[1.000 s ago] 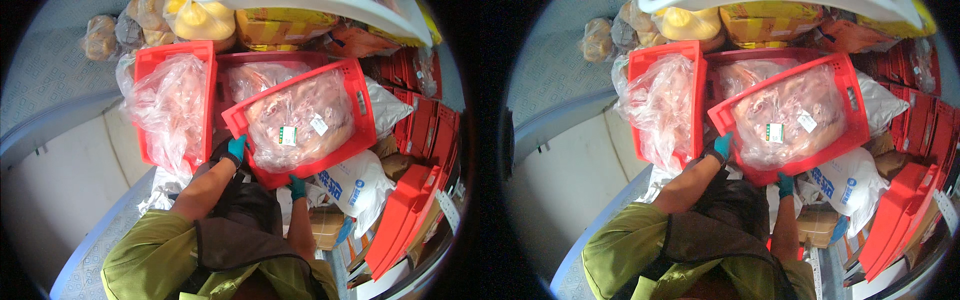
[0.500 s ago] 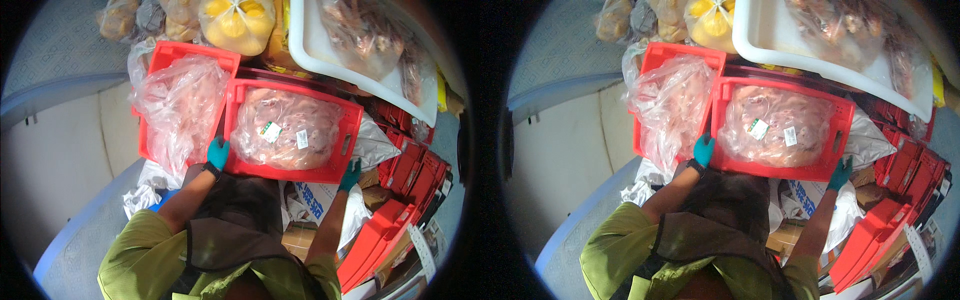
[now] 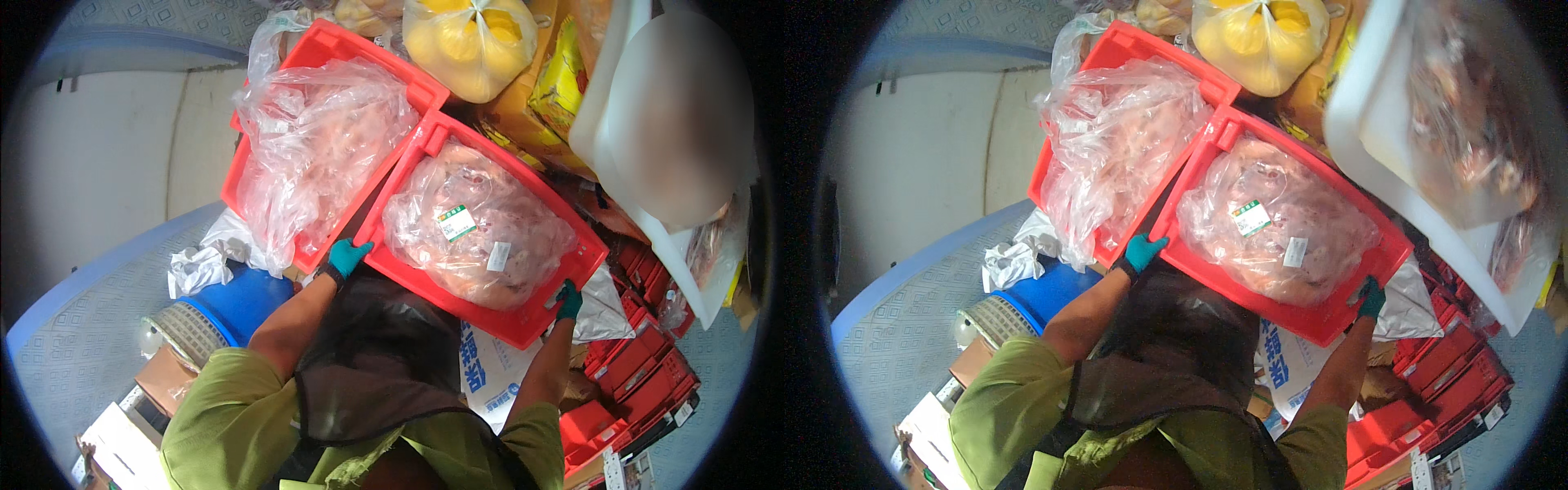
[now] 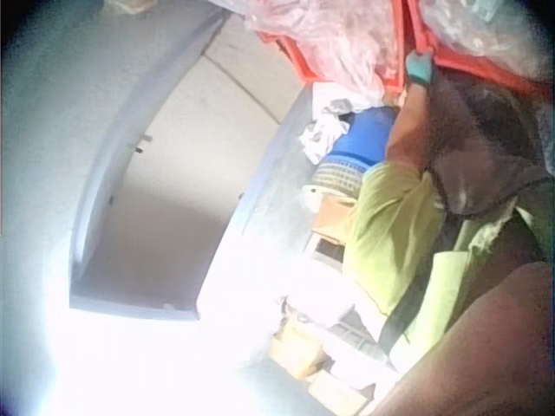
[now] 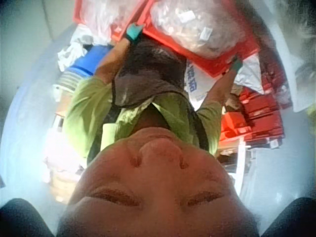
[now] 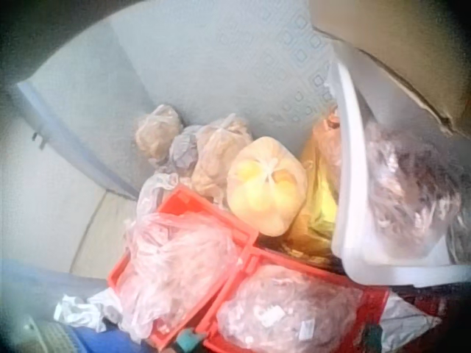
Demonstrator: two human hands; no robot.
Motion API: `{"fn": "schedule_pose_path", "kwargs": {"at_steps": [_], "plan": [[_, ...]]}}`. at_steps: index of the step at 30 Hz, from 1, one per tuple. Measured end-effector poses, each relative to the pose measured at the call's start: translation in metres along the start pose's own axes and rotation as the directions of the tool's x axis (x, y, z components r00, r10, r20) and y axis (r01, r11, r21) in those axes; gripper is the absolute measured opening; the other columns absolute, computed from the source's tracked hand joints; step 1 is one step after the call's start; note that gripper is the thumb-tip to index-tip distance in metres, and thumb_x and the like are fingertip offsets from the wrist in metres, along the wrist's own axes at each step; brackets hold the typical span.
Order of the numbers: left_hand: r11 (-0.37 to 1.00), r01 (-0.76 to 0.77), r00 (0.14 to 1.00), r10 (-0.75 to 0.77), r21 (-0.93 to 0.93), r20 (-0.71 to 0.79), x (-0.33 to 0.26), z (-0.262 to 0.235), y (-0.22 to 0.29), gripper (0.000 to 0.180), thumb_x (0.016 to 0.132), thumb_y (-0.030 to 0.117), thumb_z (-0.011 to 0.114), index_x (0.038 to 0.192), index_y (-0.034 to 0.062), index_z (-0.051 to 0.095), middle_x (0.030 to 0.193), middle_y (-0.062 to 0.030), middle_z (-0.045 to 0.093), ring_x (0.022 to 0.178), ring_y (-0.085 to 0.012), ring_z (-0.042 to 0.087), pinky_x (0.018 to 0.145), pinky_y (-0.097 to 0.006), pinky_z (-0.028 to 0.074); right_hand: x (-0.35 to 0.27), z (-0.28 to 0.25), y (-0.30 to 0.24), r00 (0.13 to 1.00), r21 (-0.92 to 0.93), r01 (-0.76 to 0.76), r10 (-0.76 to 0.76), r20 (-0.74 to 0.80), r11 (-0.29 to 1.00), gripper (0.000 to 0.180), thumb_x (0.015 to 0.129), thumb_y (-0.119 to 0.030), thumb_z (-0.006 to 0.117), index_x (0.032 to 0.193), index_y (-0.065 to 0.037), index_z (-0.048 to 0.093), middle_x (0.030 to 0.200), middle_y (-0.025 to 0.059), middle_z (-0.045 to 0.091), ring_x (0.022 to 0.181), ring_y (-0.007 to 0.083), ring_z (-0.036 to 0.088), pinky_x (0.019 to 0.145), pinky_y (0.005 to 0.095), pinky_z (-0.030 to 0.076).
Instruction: The person picks up red plastic crates containing vacuum-sealed meat packages from a cluttered storage area, stacks them, and carries one crate through a doorway into a meat and seafood counter area.
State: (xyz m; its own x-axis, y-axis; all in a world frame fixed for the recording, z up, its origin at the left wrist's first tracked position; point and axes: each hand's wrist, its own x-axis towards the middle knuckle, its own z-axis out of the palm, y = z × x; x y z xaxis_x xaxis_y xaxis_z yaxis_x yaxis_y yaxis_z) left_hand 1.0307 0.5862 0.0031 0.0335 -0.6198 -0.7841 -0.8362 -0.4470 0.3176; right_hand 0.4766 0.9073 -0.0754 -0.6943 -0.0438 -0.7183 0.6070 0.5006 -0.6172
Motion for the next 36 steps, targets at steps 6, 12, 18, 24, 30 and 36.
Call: {"fn": "schedule_pose_path", "kwargs": {"at_steps": [6,12,18,24,30,36], "plan": [[0.93,0.199,0.98,-0.183,-0.309,0.081,-0.003,-0.002,0.003,0.046,0.081,0.038,0.071,0.101,-0.0021,0.062,0.075,-0.0106,0.066,0.066,-0.018,0.063,0.059,-0.032,0.05,-0.001,0.016,0.005,0.983,-0.029,-0.138,0.134,-0.123,0.99,0.016,0.074,-0.016,0.071,0.073,-0.009,0.057,0.054,-0.0011,0.044,0.042,0.0119,0.041,0.038,0.0261,0.031],[0.399,0.533,0.846,-0.23,-0.746,0.481,-0.059,-0.001,-0.001,0.028,0.093,0.029,0.058,0.104,0.003,0.059,0.097,-0.0115,0.065,0.09,-0.0216,0.064,0.075,-0.031,0.053,0.011,0.022,0.0,0.995,-0.079,-0.049,0.042,-0.089,0.996,0.017,0.074,-0.016,0.07,0.071,-0.009,0.055,0.054,-0.0008,0.043,0.042,0.012,0.041,0.038,0.0267,0.032],[0.349,0.649,0.757,-0.21,-0.676,0.619,-0.04,0.033,0.015,0.041,0.091,0.037,0.061,0.11,0.0006,0.057,0.093,-0.0144,0.066,0.072,-0.0245,0.068,0.061,-0.034,0.056,-0.008,0.044,-0.016,0.993,-0.083,-0.072,0.063,-0.104,0.994,0.017,0.076,-0.017,0.069,0.072,-0.011,0.054,0.055,-0.0015,0.044,0.042,0.0113,0.041,0.039,0.0265,0.033],[0.747,0.442,0.897,-0.355,-0.497,0.264,-0.008,0.068,0.009,0.043,0.088,0.035,0.059,0.069,-0.0028,0.063,0.056,-0.0138,0.06,0.047,-0.0219,0.058,0.045,-0.033,0.045,-0.002,0.068,-0.029,0.963,-0.053,-0.137,0.12,-0.24,0.989,0.011,0.078,-0.016,0.068,0.074,-0.012,0.058,0.056,-0.0025,0.045,0.044,0.0096,0.041,0.042,0.0245,0.033],[0.616,0.467,0.884,-0.352,-0.634,0.308,-0.006,0.088,-0.001,0.036,0.087,0.033,0.059,0.074,-0.0008,0.063,0.055,-0.0124,0.059,0.041,-0.0212,0.053,0.039,-0.034,0.041,0.013,0.073,-0.032,0.999,-0.099,0.047,-0.047,-0.002,0.994,0.011,0.08,-0.013,0.065,0.075,-0.009,0.056,0.055,-0.0013,0.045,0.045,0.0109,0.042,0.042,0.0257,0.032],[0.507,0.587,0.807,-0.303,-0.631,0.507,-0.02,0.067,0.002,0.044,0.091,0.044,0.056,0.094,0.0004,0.061,0.079,-0.0139,0.066,0.059,-0.0224,0.063,0.054,-0.033,0.051,0.033,0.052,-0.009,0.994,-0.226,0.105,-0.092,0.067,0.968,0.02,0.085,-0.02,0.066,0.097,-0.007,0.058,0.061,0.0018,0.051,0.049,0.0123,0.047,0.044,0.0271,0.037]]}}
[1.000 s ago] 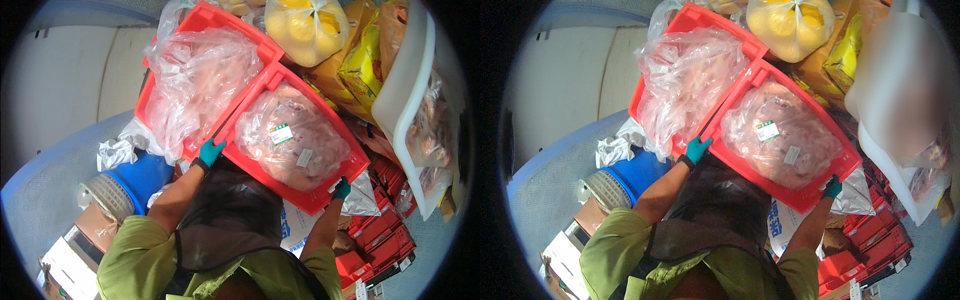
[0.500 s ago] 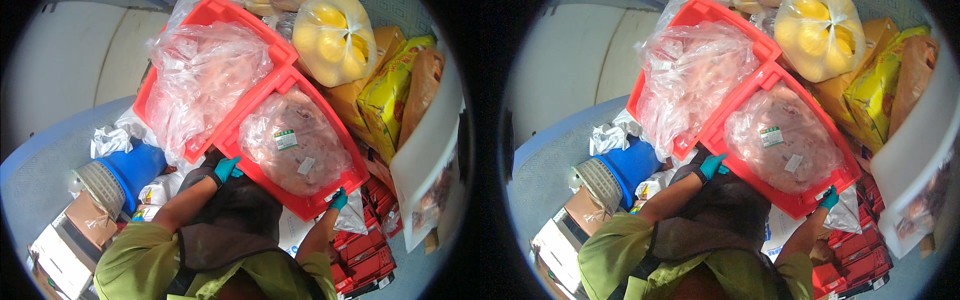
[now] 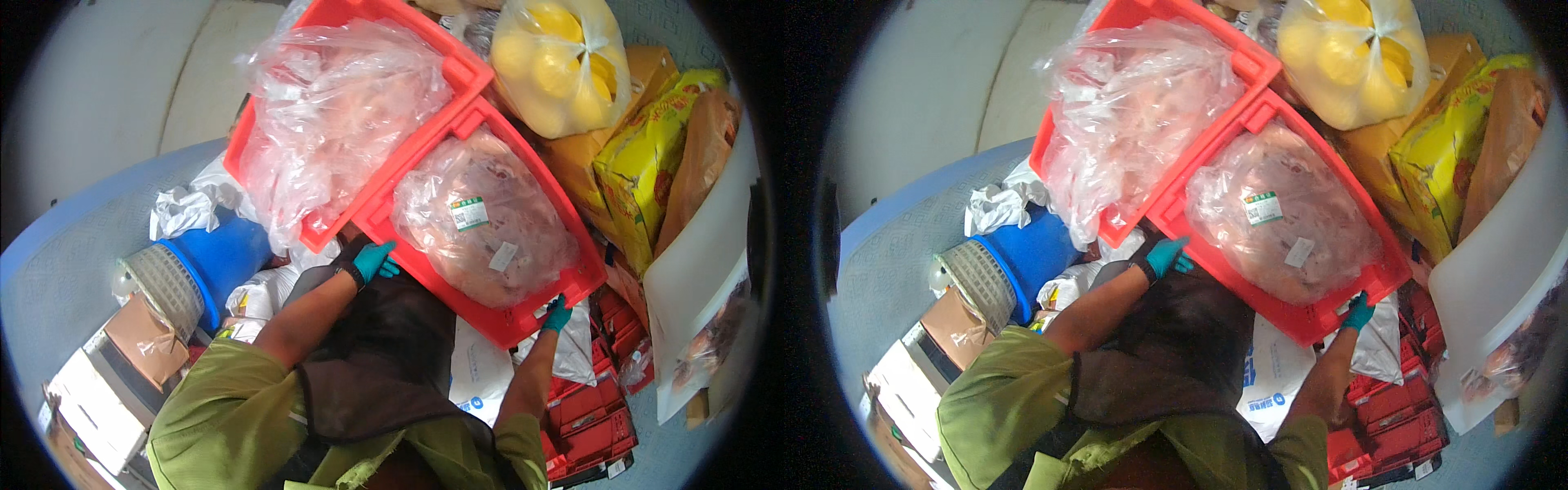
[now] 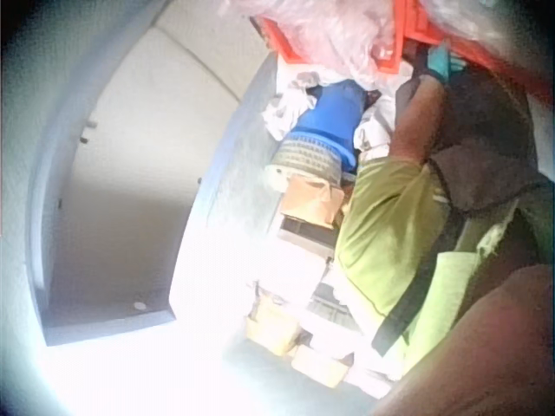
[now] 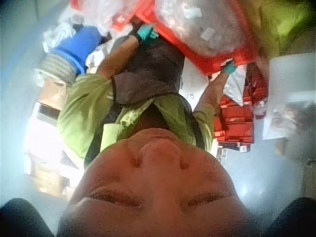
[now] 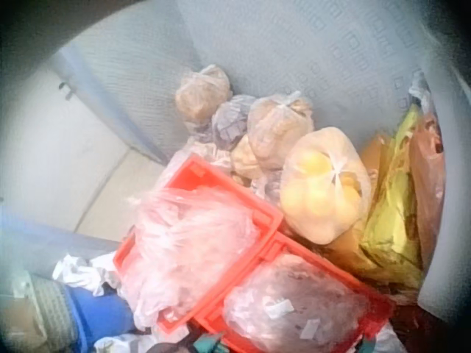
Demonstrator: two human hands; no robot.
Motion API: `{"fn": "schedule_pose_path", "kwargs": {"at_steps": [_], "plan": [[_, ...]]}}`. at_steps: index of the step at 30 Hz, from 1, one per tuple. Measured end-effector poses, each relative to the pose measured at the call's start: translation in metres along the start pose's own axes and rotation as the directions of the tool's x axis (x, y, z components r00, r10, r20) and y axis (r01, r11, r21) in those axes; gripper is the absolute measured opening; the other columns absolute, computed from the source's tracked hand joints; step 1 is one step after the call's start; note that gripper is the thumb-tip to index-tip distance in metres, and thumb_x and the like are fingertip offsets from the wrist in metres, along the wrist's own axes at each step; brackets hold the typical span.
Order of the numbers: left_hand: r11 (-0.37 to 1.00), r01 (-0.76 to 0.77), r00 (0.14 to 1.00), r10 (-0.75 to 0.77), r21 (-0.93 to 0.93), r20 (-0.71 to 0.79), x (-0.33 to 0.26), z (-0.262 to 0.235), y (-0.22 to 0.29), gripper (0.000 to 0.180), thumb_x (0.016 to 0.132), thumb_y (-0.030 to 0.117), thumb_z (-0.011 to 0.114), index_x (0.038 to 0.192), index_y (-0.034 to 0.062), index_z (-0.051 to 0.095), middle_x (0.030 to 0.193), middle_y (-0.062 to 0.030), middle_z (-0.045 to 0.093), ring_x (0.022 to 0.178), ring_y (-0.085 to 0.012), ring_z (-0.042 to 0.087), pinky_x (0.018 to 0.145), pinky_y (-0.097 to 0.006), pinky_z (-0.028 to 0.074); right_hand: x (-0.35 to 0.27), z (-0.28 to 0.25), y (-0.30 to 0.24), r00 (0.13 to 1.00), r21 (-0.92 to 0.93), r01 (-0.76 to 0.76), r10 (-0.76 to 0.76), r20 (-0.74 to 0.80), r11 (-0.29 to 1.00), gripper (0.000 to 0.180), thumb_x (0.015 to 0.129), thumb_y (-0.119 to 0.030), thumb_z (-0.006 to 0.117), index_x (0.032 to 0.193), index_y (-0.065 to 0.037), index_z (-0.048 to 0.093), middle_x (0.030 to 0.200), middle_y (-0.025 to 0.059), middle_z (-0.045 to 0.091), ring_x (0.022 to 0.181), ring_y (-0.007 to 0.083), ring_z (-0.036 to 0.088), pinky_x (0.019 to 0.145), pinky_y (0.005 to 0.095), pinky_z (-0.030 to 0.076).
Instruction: The person picks up red plastic crates containing vacuum-sealed meat packages from a cluttered storage area, stacks them, and carries one crate through a doorway into a meat and seafood counter area.
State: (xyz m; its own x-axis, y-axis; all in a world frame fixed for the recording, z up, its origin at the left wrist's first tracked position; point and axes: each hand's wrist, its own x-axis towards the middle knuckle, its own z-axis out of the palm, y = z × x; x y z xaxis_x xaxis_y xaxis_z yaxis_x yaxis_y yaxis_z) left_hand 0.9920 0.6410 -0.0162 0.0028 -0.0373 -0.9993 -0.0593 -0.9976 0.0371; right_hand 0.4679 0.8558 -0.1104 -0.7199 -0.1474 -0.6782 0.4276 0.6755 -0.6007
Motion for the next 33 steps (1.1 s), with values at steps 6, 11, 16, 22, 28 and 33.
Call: {"fn": "schedule_pose_path", "kwargs": {"at_steps": [6,11,16,22,28,33], "plan": [[0.999,0.004,1.0,-0.005,0.045,0.022,-0.043,-0.082,-0.005,0.059,0.093,0.058,0.042,0.108,0.0051,0.061,0.085,-0.0089,0.067,0.066,-0.0186,0.063,0.061,-0.031,0.05,0.02,-0.023,0.001,0.993,-0.613,0.117,-0.086,0.08,0.781,0.037,0.084,-0.03,0.065,0.107,-0.002,0.059,0.083,0.0132,0.065,0.078,0.0279,0.062,0.071,0.0398,0.05],[0.98,-0.17,0.901,0.113,-0.101,-0.418,-0.058,-0.159,-0.033,0.052,0.093,0.053,0.045,0.085,0.0049,0.065,0.07,-0.0066,0.063,0.055,-0.0161,0.058,0.049,-0.03,0.046,-0.032,0.009,-0.065,0.938,-0.908,0.109,-0.343,-0.041,0.405,0.043,0.086,-0.039,0.054,0.108,-0.004,0.065,0.103,0.0222,0.066,0.094,0.0369,0.063,0.082,0.045,0.049],[0.881,-0.473,0.624,0.323,-0.016,-0.712,-0.038,-0.218,-0.015,0.061,0.094,0.057,0.039,0.085,0.0025,0.065,0.074,-0.0071,0.063,0.063,-0.0142,0.055,0.054,-0.027,0.043,-0.121,0.131,-0.124,0.778,-0.431,0.61,-0.401,0.483,0.664,0.023,0.091,-0.018,0.053,0.104,-0.004,0.067,0.1,0.0157,0.067,0.09,0.0221,0.063,0.082,0.0337,0.049],[0.689,-0.525,0.804,0.208,-0.5,-0.557,0.0,-0.246,0.031,0.066,0.094,0.059,0.038,0.134,0.0071,0.047,0.127,-0.0113,0.056,0.112,-0.0273,0.055,0.095,-0.043,0.044,-0.209,0.331,-0.214,0.528,-0.182,0.716,-0.352,0.773,0.674,0.019,0.091,-0.012,0.057,0.104,-0.001,0.067,0.102,0.01,0.066,0.094,0.0159,0.061,0.086,0.0298,0.048],[0.483,-0.495,0.868,0.316,-0.722,-0.384,0.021,-0.249,0.053,0.063,0.095,0.056,0.038,0.134,0.0065,0.045,0.131,-0.0118,0.053,0.116,-0.0296,0.052,0.1,-0.044,0.041,-0.225,0.533,-0.308,0.136,-0.034,0.988,-0.76,0.636,0.148,0.032,0.087,-0.012,0.061,0.118,-0.005,0.06,0.113,0.0153,0.061,0.106,0.0304,0.057,0.093,0.0377,0.044],[0.471,-0.508,0.861,0.275,-0.721,-0.427,0.026,-0.271,0.055,0.051,0.096,0.044,0.047,0.129,0.0048,0.048,0.119,-0.0099,0.059,0.108,-0.0254,0.056,0.096,-0.04,0.045,-0.207,0.645,-0.352,0.258,-0.319,0.947,-0.664,0.702,0.031,0.044,0.087,-0.038,0.06,0.116,-0.005,0.061,0.111,0.0208,0.061,0.102,0.0367,0.058,0.088,0.0451,0.045]]}}
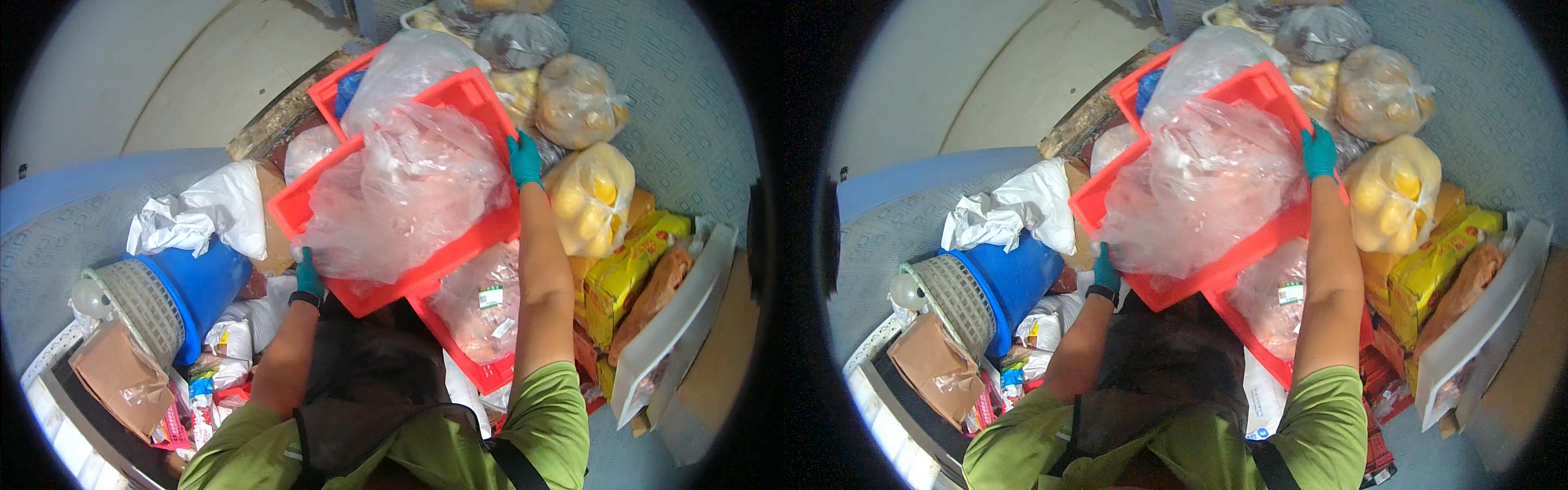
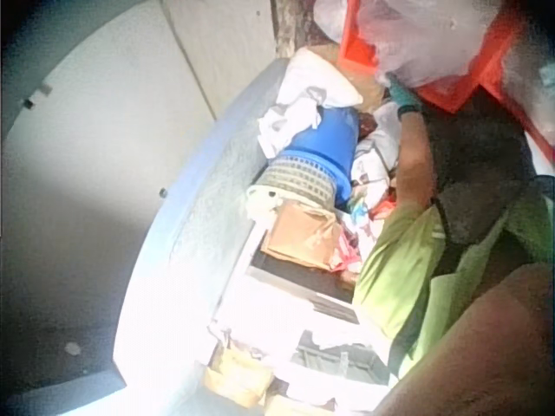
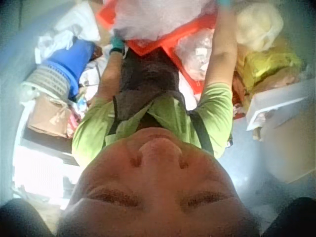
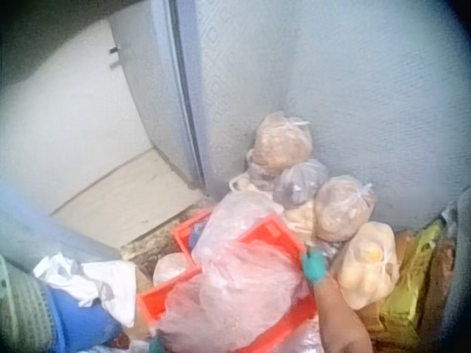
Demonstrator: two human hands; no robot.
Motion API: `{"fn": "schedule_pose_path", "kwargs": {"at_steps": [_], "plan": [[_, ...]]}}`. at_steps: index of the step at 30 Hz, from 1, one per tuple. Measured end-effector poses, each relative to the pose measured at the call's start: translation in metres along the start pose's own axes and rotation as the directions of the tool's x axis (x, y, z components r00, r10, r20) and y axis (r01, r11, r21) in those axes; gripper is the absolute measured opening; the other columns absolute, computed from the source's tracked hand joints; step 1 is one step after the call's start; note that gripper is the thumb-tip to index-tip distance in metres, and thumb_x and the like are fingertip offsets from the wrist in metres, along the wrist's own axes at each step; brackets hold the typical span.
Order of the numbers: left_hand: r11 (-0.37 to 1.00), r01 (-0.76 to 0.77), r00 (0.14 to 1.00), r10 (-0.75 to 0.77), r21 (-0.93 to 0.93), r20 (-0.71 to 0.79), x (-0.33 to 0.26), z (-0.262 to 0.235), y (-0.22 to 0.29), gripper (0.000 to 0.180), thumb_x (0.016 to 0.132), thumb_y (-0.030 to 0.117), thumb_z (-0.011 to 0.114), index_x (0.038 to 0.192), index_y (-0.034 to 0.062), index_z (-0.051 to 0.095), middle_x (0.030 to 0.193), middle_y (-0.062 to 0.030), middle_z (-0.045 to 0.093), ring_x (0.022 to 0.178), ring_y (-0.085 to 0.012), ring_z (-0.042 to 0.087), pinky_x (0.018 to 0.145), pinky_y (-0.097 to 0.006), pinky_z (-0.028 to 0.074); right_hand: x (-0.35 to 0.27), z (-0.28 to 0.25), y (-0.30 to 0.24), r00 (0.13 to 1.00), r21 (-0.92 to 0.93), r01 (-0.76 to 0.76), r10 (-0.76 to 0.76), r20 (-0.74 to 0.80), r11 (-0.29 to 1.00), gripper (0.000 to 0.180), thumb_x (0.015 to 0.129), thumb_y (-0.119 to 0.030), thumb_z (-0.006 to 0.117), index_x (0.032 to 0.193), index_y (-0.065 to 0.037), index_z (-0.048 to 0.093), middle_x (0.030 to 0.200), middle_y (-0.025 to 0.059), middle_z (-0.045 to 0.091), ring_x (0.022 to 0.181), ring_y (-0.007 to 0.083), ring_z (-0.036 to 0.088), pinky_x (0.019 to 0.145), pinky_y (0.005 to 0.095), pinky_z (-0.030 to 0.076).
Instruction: The person picks up red plastic crates containing vacuum-sealed meat packages from a cluttered storage area, stacks them, and carries one crate through a doorway into a meat and seafood counter area.
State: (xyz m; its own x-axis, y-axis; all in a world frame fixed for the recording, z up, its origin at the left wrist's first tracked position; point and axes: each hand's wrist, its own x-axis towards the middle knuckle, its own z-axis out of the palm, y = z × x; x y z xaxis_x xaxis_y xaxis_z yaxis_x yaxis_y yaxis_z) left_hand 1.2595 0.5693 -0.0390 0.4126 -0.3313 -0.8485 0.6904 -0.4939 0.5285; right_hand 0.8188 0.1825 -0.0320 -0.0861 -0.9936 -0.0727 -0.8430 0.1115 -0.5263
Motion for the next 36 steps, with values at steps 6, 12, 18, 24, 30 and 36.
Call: {"fn": "schedule_pose_path", "kwargs": {"at_steps": [6,12,18,24,30,36], "plan": [[0.982,0.12,0.986,-0.1,-0.149,0.131,0.005,-0.002,0.002,0.05,0.097,0.044,0.046,0.13,0.0065,0.047,0.12,-0.0084,0.058,0.106,-0.0238,0.057,0.095,-0.039,0.045,0.032,0.012,0.015,0.93,-0.109,-0.165,0.191,0.313,0.98,0.064,0.081,-0.062,0.054,0.106,-0.004,0.065,0.104,0.0247,0.063,0.096,0.0409,0.06,0.082,0.0479,0.047],[0.996,-0.01,1.0,0.012,-0.09,0.028,-0.014,-0.005,0.007,0.052,0.095,0.049,0.046,0.13,0.0107,0.047,0.115,-0.0053,0.058,0.103,-0.021,0.056,0.092,-0.037,0.046,0.029,0.011,0.0,0.889,-0.17,-0.226,0.275,0.366,0.959,0.058,0.081,-0.056,0.059,0.1,-0.001,0.068,0.09,0.021,0.068,0.084,0.0326,0.066,0.074,0.0437,0.049],[0.979,-0.046,0.994,0.065,-0.198,0.087,-0.041,-0.091,0.02,0.06,0.095,0.054,0.041,0.131,0.0068,0.047,0.116,-0.0115,0.058,0.103,-0.0268,0.058,0.09,-0.044,0.048,-0.035,-0.036,-0.103,0.861,0.217,-0.295,0.16,0.483,0.93,0.048,0.08,-0.048,0.067,0.096,-0.002,0.069,0.078,0.0099,0.069,0.072,0.0176,0.062,0.07,0.0345,0.048],[0.993,0.024,0.985,-0.044,-0.119,-0.169,-0.033,-0.158,0.003,0.052,0.097,0.048,0.038,0.118,0.0039,0.056,0.107,-0.0141,0.062,0.093,-0.0289,0.059,0.085,-0.042,0.049,-0.076,-0.115,-0.179,0.917,0.293,-0.187,0.06,0.394,0.938,0.044,0.083,-0.046,0.064,0.099,-0.006,0.068,0.078,0.0138,0.067,0.071,0.023,0.062,0.067,0.0373,0.047],[0.979,-0.118,0.991,0.128,0.168,-0.05,0.01,-0.185,0.109,0.046,0.096,0.041,0.045,0.117,0.0028,0.057,0.102,-0.0114,0.062,0.086,-0.0243,0.059,0.078,-0.038,0.05,-0.176,-0.192,-0.154,0.897,0.311,-0.389,0.278,0.344,0.867,0.04,0.087,-0.042,0.061,0.098,-0.004,0.067,0.079,0.0108,0.066,0.07,0.0189,0.061,0.064,0.0348,0.046],[0.844,-0.158,0.987,0.137,0.513,0.079,-0.01,-0.08,0.223,0.048,0.095,0.04,0.05,0.125,0.0031,0.055,0.102,-0.0066,0.061,0.084,-0.019,0.058,0.071,-0.034,0.051,-0.304,-0.222,-0.086,0.649,0.486,-0.75,0.642,0.408,0.449,0.033,0.089,-0.036,0.062,0.092,-0.004,0.068,0.076,0.002,0.065,0.068,0.0104,0.056,0.062,0.028,0.044]]}}
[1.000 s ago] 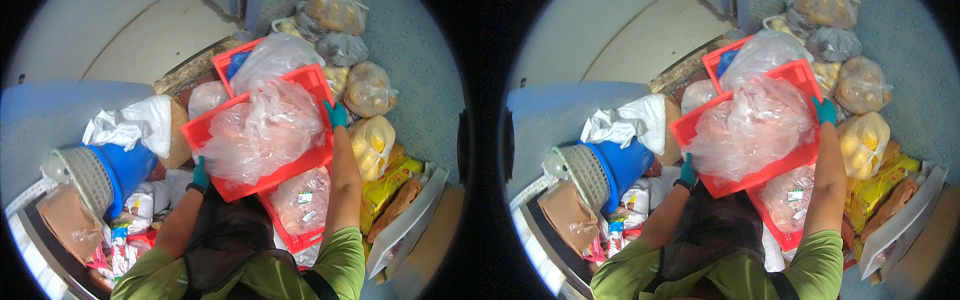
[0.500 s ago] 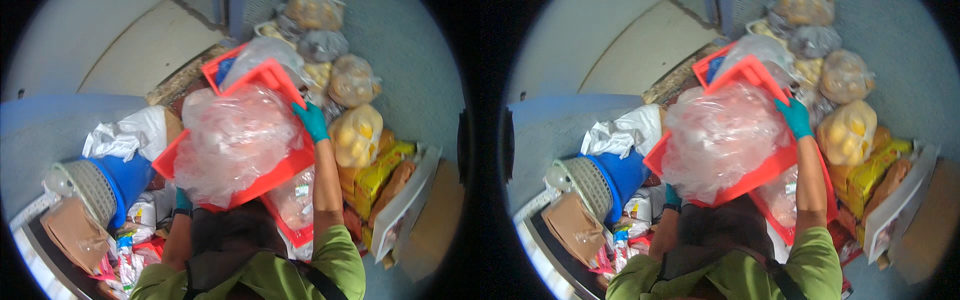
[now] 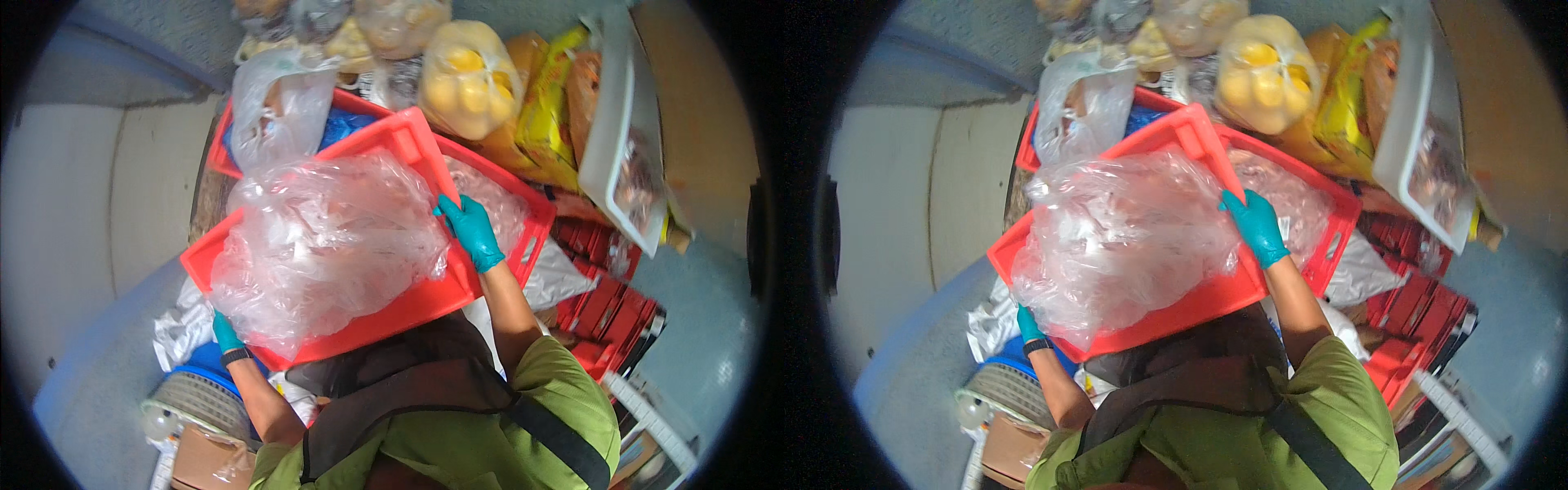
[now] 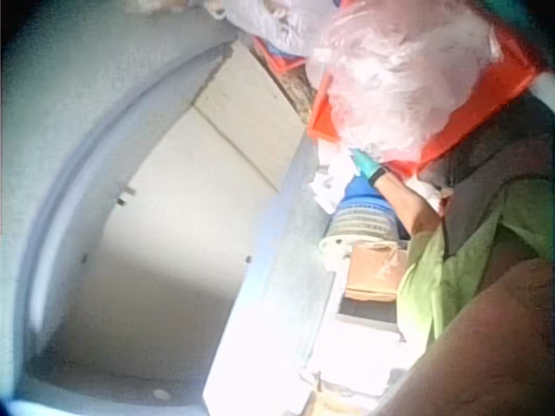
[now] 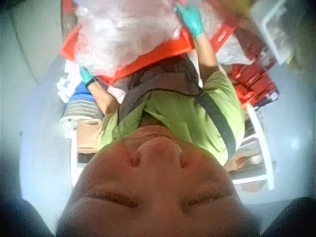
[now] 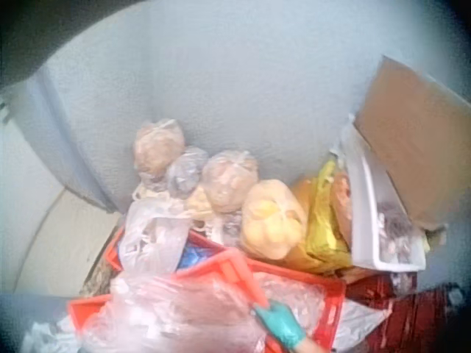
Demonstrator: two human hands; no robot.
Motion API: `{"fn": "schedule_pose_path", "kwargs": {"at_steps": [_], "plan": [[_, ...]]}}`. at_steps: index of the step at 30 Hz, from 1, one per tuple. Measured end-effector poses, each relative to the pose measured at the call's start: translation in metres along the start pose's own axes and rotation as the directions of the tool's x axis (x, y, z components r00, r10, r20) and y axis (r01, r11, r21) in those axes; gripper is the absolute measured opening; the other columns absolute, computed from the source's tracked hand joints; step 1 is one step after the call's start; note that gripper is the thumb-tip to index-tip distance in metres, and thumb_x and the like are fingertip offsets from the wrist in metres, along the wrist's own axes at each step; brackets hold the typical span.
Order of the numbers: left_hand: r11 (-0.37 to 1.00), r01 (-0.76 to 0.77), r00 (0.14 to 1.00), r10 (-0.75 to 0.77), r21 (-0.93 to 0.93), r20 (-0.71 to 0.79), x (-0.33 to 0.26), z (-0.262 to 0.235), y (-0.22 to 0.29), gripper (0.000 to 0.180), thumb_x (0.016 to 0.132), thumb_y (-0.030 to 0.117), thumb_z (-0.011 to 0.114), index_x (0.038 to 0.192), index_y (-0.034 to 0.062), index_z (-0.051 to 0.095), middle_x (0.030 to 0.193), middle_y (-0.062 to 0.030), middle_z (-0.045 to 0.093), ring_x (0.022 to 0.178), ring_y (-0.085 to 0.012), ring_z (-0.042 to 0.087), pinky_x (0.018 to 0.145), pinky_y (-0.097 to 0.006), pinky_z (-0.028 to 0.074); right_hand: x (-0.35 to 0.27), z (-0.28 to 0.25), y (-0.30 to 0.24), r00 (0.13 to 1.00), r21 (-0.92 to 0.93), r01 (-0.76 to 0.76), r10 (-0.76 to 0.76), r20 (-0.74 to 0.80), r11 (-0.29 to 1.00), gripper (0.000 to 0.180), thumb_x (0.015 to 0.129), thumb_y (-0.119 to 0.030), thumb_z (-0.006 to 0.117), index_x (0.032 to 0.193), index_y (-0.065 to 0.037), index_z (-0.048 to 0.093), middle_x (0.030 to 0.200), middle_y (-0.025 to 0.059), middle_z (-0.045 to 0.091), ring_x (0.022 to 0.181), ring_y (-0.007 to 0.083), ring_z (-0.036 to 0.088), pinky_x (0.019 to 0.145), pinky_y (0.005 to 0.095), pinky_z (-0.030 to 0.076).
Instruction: The person picks up red plastic crates containing vacuum-sealed meat packages from a cluttered storage area, stacks them, and carries one crate through a doorway into a meat and seafood counter area.
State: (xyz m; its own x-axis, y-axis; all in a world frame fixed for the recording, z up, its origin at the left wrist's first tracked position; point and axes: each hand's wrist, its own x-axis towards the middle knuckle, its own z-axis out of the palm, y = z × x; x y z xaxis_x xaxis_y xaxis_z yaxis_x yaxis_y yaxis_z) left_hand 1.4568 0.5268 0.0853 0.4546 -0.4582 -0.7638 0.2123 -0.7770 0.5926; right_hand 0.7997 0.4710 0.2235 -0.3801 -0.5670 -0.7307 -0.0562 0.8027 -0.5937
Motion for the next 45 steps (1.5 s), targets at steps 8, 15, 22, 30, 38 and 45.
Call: {"fn": "schedule_pose_path", "kwargs": {"at_steps": [8,15,22,30,38,45], "plan": [[0.606,-0.245,0.969,0.186,0.757,0.164,-0.039,0.131,0.032,0.057,0.097,0.048,0.04,0.08,0.001,0.065,0.051,-0.0047,0.04,0.051,-0.0143,0.041,0.046,-0.035,0.033,-0.054,-0.071,0.153,0.947,0.315,-0.187,0.256,-0.193,0.93,0.043,0.092,-0.047,0.055,0.073,-0.009,0.064,0.053,-0.0037,0.043,0.046,0.0079,0.038,0.044,0.0253,0.027],[0.578,-0.27,0.958,0.238,0.77,0.158,-0.099,0.169,0.042,0.081,0.081,0.071,0.045,0.089,-0.0062,0.067,0.086,-0.0303,0.064,0.086,-0.0435,0.063,0.074,-0.049,0.048,-0.069,-0.087,0.182,0.955,0.439,-0.159,0.251,-0.161,0.884,0.043,0.094,-0.046,0.051,0.082,-0.007,0.065,0.056,-0.0029,0.047,0.047,0.0072,0.039,0.043,0.0233,0.03],[0.761,-0.352,0.913,0.407,0.545,0.021,-0.166,0.154,0.003,0.073,0.082,0.066,0.05,0.096,-0.0043,0.065,0.096,-0.0292,0.063,0.094,-0.043,0.061,0.081,-0.047,0.048,-0.035,-0.111,0.187,0.996,0.315,-0.081,0.088,-0.009,0.946,0.051,0.095,-0.051,0.045,0.084,-0.005,0.061,0.055,-0.0009,0.043,0.048,0.0107,0.04,0.044,0.0259,0.032],[0.8,-0.211,0.93,0.341,0.562,-0.136,-0.171,0.095,-0.101,0.066,0.085,0.061,0.051,0.088,-0.003,0.066,0.081,-0.0254,0.065,0.076,-0.0378,0.065,0.064,-0.045,0.047,-0.016,-0.097,0.128,0.997,0.085,0.079,-0.079,-0.008,0.993,0.044,0.095,-0.045,0.049,0.082,-0.004,0.061,0.056,-0.0011,0.045,0.047,0.0096,0.04,0.044,0.0255,0.032],[0.991,-0.032,0.952,0.069,0.127,-0.299,-0.175,0.014,-0.192,0.066,0.089,0.06,0.048,0.093,-0.0046,0.064,0.073,-0.0098,0.061,0.067,-0.0176,0.055,0.061,-0.035,0.045,-0.044,-0.008,0.054,0.96,-0.112,0.23,-0.207,0.188,0.967,0.034,0.096,-0.036,0.052,0.088,-0.005,0.063,0.058,-0.0035,0.043,0.049,0.0066,0.038,0.046,0.0235,0.029],[0.924,0.142,0.901,-0.269,-0.355,-0.34,-0.142,-0.09,-0.273,0.053,0.09,0.055,0.052,0.095,0.0036,0.065,0.074,-0.0029,0.059,0.069,-0.0109,0.056,0.058,-0.029,0.045,-0.036,0.173,-0.008,0.892,-0.295,0.311,-0.171,0.419,0.903,0.019,0.09,-0.026,0.062,0.093,-0.008,0.059,0.06,-0.0042,0.046,0.049,0.0053,0.041,0.043,0.0222,0.031]]}}
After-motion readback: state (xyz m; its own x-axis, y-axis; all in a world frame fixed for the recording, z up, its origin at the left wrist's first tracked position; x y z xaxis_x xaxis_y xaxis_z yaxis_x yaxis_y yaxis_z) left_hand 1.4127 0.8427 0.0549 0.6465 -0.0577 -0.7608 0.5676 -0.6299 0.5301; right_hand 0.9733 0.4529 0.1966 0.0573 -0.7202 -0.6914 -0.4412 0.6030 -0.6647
